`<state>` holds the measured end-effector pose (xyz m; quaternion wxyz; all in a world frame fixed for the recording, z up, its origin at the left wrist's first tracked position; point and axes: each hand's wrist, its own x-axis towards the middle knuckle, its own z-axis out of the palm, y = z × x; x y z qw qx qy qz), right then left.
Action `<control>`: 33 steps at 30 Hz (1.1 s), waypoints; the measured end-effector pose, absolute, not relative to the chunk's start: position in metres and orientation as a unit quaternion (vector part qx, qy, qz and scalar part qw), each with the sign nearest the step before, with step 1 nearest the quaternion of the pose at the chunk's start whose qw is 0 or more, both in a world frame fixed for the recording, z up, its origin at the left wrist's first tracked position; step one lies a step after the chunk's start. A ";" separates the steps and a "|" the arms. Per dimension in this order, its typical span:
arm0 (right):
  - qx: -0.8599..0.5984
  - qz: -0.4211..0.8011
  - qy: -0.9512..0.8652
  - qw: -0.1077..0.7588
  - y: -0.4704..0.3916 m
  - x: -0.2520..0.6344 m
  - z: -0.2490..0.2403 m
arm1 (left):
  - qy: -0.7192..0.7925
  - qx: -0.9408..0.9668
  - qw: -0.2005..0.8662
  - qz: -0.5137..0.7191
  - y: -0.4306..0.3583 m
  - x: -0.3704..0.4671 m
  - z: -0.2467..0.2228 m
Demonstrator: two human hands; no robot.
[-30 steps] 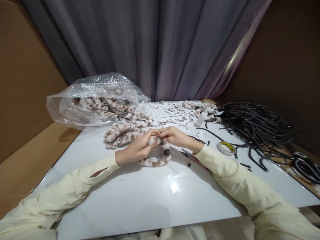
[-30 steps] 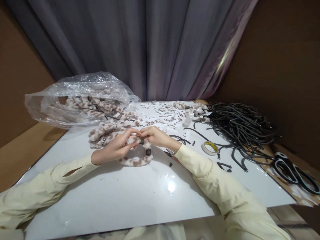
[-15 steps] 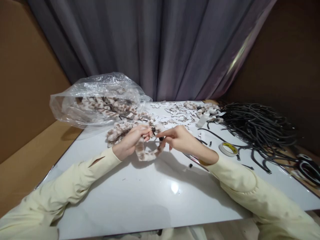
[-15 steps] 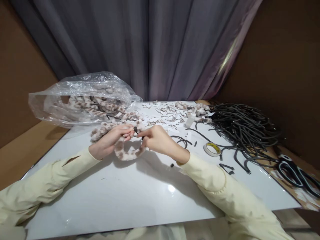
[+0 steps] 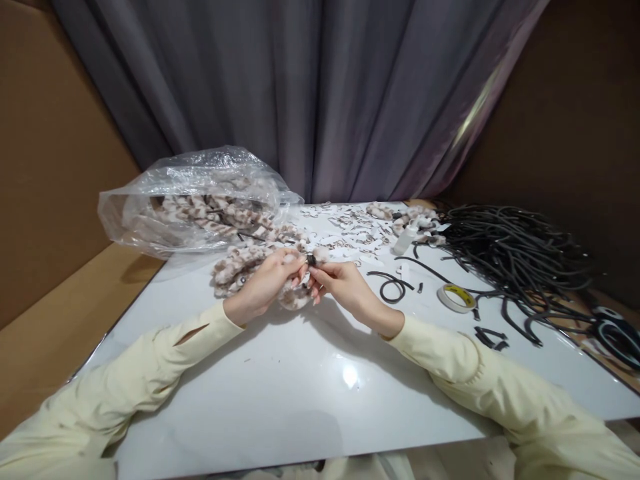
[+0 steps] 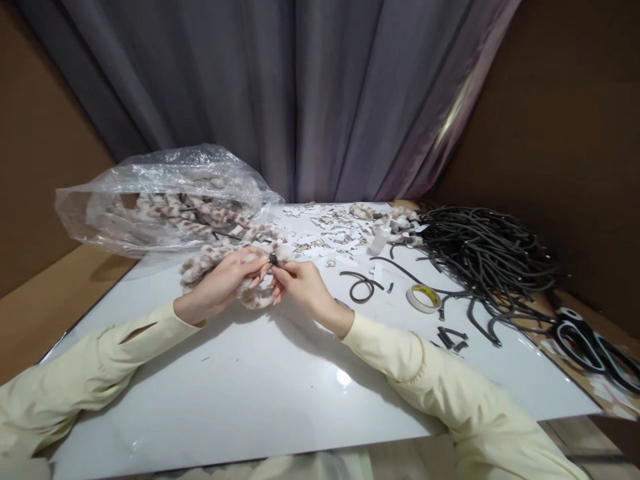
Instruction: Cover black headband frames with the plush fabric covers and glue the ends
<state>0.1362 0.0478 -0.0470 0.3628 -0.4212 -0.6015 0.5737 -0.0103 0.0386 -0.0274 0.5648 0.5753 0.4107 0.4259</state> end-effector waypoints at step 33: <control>-0.426 0.388 -0.797 0.180 0.060 0.157 -0.029 | 0.378 0.864 0.065 0.325 0.046 -0.018 -0.051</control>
